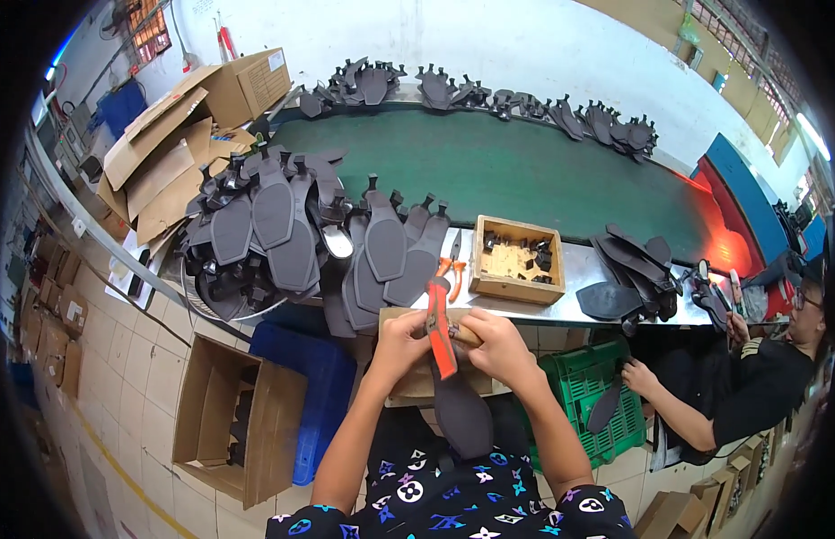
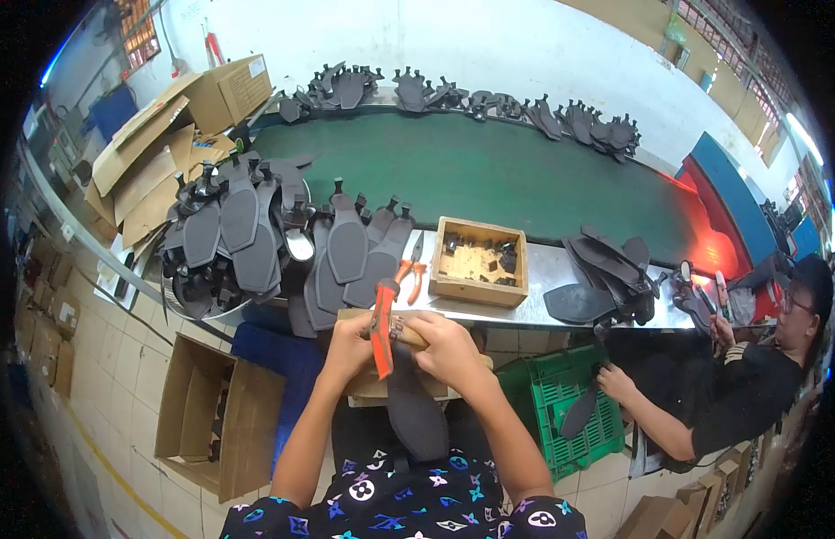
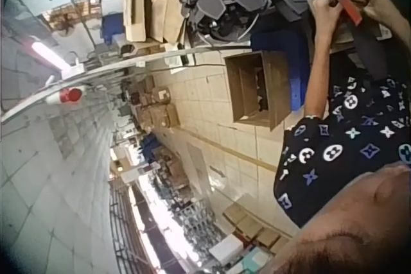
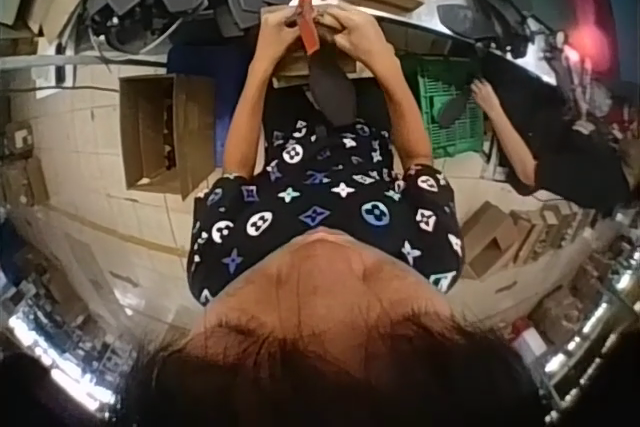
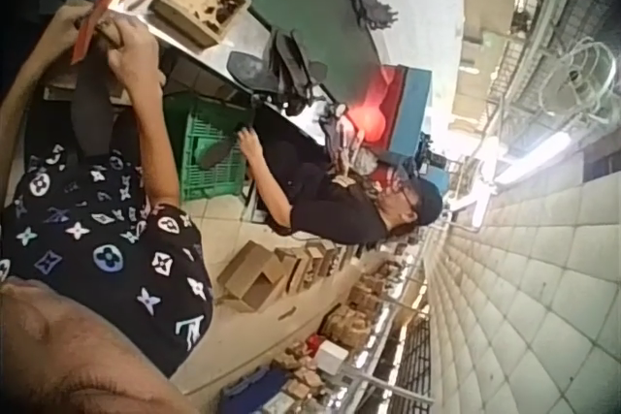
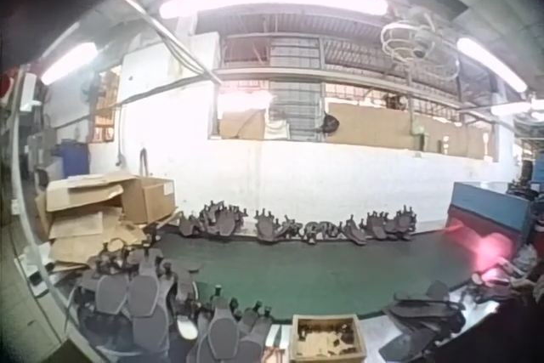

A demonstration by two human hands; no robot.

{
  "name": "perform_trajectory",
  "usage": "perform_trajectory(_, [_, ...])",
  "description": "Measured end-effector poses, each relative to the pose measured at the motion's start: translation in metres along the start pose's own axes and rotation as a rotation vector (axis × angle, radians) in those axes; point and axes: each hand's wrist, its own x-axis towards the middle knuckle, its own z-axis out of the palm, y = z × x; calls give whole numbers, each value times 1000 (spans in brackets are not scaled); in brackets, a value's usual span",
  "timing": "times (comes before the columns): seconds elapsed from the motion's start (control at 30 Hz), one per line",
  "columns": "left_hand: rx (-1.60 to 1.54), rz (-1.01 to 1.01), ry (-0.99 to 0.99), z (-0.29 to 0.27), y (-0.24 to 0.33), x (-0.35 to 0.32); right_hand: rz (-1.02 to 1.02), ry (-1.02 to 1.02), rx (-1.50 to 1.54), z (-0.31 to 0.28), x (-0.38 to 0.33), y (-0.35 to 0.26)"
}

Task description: Hammering and attaching components to shoe soles at a manufacturing workbench.

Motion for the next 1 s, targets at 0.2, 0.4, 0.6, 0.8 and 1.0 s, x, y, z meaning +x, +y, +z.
perform_trajectory(0.2, [-164, -82, -54, -3, 5, -1, 247, 92, 294, -15, -8, -41])
perform_trajectory(0.4, [-200, -102, -68, -3, 2, 1, 263, 112, 303, -35, -23, -66])
perform_trajectory(0.6, [-208, -155, -113, -6, 2, 1, 227, 35, 211, -38, -29, -83])
perform_trajectory(0.8, [-299, -138, -81, -6, 10, 1, 152, -37, 104, -29, -23, -84])
perform_trajectory(1.0, [-264, -177, -147, -7, -2, -1, 186, -41, 95, -18, -32, -74])
